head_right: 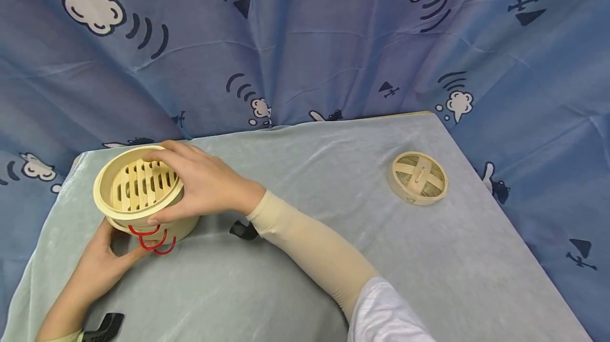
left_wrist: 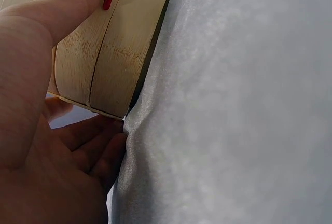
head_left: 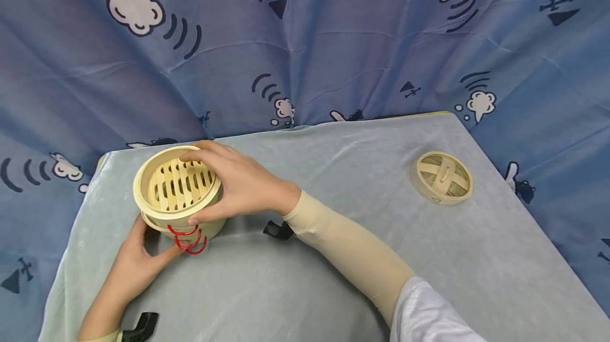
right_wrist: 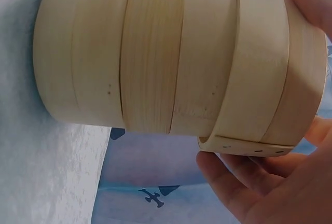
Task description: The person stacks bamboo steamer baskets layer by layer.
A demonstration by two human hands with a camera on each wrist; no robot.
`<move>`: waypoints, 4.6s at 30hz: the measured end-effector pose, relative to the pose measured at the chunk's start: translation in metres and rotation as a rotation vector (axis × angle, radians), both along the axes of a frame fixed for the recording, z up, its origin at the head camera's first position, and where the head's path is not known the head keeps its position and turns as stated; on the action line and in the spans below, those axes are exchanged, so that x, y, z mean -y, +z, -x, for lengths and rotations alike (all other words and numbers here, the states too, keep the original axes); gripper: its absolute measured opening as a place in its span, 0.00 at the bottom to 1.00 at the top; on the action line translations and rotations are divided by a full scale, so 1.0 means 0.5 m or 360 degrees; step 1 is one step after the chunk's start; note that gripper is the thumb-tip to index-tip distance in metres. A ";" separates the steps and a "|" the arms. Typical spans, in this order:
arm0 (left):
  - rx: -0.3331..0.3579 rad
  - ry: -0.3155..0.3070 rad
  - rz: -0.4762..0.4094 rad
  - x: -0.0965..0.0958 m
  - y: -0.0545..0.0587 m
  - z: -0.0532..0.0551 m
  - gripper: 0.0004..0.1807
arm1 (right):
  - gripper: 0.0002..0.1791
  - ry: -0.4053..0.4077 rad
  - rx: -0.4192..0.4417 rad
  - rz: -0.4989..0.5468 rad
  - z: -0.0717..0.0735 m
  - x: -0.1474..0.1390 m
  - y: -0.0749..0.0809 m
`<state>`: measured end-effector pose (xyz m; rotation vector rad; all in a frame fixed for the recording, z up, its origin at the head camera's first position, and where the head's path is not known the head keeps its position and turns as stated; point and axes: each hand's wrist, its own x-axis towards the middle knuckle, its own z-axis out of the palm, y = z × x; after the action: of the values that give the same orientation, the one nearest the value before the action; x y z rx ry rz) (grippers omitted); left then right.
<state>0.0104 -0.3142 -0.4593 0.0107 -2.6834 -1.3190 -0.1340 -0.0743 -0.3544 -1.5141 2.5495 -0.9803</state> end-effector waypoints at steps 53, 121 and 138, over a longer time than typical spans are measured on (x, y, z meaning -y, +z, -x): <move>0.0100 0.0063 0.0014 -0.005 0.001 -0.001 0.49 | 0.57 0.0061 -0.0070 0.0018 -0.004 0.031 -0.003; 0.0044 0.0044 0.0001 -0.005 -0.009 0.004 0.49 | 0.39 -0.0658 0.0202 0.0418 0.107 -0.471 -0.079; 0.0056 0.0058 0.0024 -0.001 -0.009 0.005 0.48 | 0.34 -0.0964 0.0107 0.0273 0.095 -0.648 -0.100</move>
<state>0.0077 -0.3136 -0.4640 0.0814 -2.7089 -1.3002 -0.1813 0.2495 -0.4043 -0.6976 2.9977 -1.2951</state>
